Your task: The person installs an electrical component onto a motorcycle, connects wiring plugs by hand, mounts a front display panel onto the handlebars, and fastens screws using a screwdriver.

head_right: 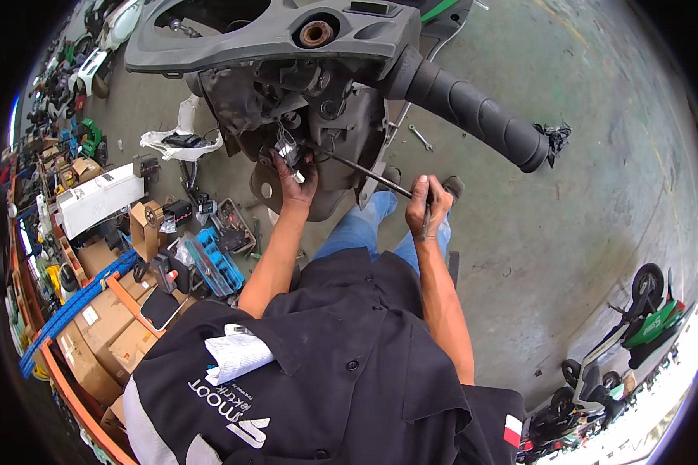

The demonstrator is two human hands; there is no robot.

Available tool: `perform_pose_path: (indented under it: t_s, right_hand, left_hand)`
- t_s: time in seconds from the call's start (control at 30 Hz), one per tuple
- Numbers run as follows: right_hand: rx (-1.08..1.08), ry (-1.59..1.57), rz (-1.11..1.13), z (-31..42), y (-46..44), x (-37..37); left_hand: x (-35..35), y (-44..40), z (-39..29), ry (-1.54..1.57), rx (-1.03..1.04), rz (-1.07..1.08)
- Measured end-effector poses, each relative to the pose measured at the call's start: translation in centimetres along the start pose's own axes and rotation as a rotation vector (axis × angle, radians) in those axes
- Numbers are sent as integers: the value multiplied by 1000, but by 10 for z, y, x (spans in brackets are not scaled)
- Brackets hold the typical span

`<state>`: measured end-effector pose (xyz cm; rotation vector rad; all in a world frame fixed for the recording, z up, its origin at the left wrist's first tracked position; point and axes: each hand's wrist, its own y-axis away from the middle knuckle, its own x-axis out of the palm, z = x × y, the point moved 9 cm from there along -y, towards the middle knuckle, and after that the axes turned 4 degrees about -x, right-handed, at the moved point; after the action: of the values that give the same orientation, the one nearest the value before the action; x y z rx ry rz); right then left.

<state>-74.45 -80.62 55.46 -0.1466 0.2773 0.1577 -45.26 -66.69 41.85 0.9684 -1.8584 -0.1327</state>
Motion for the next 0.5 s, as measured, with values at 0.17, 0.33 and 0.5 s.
perform_pose_path:
  t_s: [0.17,0.33,0.5]
  right_hand:
    - [-28,76,85,-11,19,2]
    - [72,9,124,-19,22,6]
    - [-501,108,220,27,-3,7]
  left_hand:
    - [17,3,0,48,-39,-5]
    - [3,6,0,68,-34,-75]
    - [17,8,3,24,-75,26]
